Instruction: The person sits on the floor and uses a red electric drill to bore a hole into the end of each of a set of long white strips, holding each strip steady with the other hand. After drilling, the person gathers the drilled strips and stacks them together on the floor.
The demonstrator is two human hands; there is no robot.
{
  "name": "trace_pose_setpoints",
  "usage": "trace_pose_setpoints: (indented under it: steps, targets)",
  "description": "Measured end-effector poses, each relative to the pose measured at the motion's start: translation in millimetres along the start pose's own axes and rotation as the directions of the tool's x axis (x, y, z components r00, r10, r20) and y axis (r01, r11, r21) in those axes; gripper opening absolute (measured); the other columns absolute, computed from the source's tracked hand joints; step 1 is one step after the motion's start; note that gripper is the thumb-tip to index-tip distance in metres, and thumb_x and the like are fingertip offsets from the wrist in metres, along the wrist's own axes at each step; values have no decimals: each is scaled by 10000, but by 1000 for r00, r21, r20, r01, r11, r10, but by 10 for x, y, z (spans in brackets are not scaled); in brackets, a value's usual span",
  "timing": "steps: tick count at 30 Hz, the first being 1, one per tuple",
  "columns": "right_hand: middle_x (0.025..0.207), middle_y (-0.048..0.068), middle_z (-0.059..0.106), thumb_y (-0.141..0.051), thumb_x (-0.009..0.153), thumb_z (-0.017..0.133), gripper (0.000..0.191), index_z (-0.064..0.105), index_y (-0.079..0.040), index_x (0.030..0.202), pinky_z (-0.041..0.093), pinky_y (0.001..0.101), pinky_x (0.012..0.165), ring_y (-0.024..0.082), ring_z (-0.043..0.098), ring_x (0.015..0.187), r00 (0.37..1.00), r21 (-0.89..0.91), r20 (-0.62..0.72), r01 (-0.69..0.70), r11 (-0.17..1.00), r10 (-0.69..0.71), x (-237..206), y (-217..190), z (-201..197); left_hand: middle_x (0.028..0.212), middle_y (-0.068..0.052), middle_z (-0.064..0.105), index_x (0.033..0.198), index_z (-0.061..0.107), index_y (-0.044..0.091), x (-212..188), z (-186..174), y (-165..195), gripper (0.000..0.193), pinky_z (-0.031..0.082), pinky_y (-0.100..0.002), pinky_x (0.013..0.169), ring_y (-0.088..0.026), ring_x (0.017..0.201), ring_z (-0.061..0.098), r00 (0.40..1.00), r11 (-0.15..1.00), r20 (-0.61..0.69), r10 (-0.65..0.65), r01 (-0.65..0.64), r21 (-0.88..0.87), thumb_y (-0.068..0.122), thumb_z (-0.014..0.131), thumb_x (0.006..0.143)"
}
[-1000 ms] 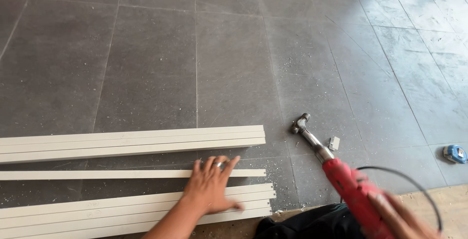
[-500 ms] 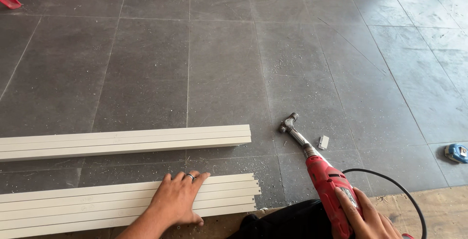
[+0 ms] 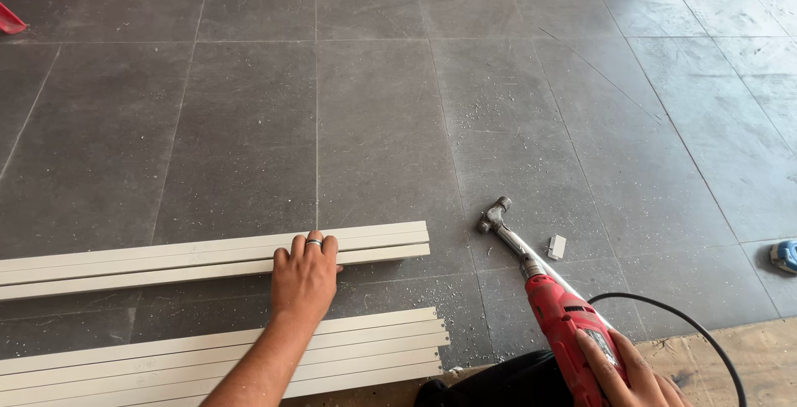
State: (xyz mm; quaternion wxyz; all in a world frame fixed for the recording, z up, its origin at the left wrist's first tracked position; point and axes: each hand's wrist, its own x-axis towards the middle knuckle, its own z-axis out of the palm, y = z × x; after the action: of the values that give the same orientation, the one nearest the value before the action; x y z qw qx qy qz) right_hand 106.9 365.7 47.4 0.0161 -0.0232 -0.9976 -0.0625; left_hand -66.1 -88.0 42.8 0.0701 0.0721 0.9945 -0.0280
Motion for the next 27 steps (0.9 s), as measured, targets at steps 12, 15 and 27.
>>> trace_pose_setpoints:
  steps: [12, 15, 27]
  targets:
    - [1387, 155, 596, -472, 741, 692, 694, 562, -386, 1418, 600, 480, 962, 317, 688, 1164, 999, -65, -32, 33, 997, -36, -9, 203, 275, 1120, -80, 638, 1166, 528, 119, -354, -35, -231, 368, 492, -420, 926, -201, 1073, 622, 943, 984, 297, 150, -112, -140, 435, 598, 990]
    - [1391, 134, 599, -467, 795, 724, 665, 559, -370, 1431, 605, 485, 971, 312, 692, 1180, 995, 31, -69, 81, 996, -78, 71, 151, 114, 1301, -83, 600, 1250, 526, 193, -336, -29, -209, 452, 452, -458, 990, -231, 1212, 571, 958, 968, 262, 118, -52, -246, 438, 695, 909]
    - [1268, 82, 727, -303, 721, 950, 856, 551, -276, 1477, 527, 437, 1152, 265, 693, 1242, 686, 308, 707, -518, 798, 173, 901, -514, -1475, 1025, 79, 774, 999, 793, 238, -236, 240, 184, 232, 478, -363, 878, -128, 934, 672, 996, 771, 12, 93, -64, -634, 300, 846, 782]
